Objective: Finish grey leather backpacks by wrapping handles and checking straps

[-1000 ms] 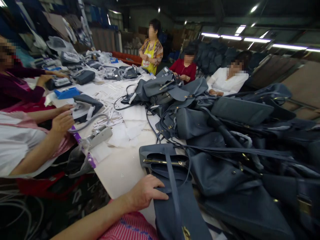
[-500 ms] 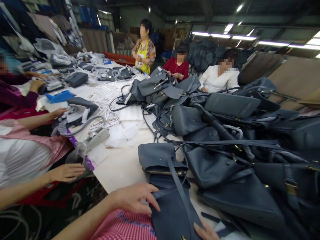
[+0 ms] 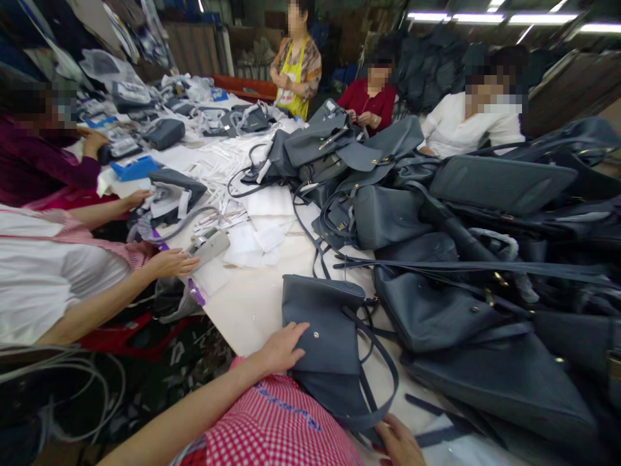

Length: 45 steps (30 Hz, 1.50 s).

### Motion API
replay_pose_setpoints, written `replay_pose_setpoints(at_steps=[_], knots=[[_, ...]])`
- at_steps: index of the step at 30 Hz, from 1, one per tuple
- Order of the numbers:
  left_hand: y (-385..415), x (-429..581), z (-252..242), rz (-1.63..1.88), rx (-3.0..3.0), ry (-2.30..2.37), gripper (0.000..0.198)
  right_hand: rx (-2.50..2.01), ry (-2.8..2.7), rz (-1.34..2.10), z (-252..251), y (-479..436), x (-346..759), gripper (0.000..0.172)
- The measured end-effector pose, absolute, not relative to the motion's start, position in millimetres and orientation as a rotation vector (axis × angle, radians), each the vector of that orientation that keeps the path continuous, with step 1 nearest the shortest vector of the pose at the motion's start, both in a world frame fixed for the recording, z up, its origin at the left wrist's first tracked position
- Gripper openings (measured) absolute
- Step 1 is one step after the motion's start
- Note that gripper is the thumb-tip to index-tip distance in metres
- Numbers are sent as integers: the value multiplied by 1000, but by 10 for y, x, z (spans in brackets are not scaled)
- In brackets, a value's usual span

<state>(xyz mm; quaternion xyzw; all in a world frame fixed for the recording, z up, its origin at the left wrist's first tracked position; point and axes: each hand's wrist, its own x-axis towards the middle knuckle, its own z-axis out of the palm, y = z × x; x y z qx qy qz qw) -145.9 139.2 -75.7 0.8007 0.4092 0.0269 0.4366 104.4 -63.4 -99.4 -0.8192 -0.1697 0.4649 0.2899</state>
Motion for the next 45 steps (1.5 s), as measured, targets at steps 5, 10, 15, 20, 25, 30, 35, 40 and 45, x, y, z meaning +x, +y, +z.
replay_pose_setpoints(at_steps=[5, 10, 15, 20, 25, 30, 35, 40, 45], knots=[[1450, -1431, -1093, 58, 1939, 1078, 68, -2112, -454, 985, -410, -461, 1093, 47], [1457, -1425, -1142, 105, 1923, 1101, 61, -1408, 35, 1531, -333, -75, 473, 48], [1448, -1426, -1067, 109, 1953, 1042, 59, -1286, 465, 1600, -1045, 159, 334, 23], [1485, -1337, -1008, 106, 1964, 1007, 53, -1253, 510, 1506, -1350, 216, 381, 19], [1539, -1253, -988, 151, 1925, 1008, 48, -1098, 477, 1454, -1245, 348, 267, 21], [1530, -1230, -962, 205, 1854, 1020, 47, -972, 469, 1538, -1262, 605, 198, 21], [1502, -1220, -797, 296, 1690, 1022, 41, -872, 477, 1549, -1241, 627, 238, 19], [1513, -1174, -489, 448, 1511, 970, 26, -822, 462, 1564, -1082, 566, 269, 20], [1578, -1116, -322, 544, 1800, 928, 20, -854, 404, 1546, -1009, 525, 218, 25]])
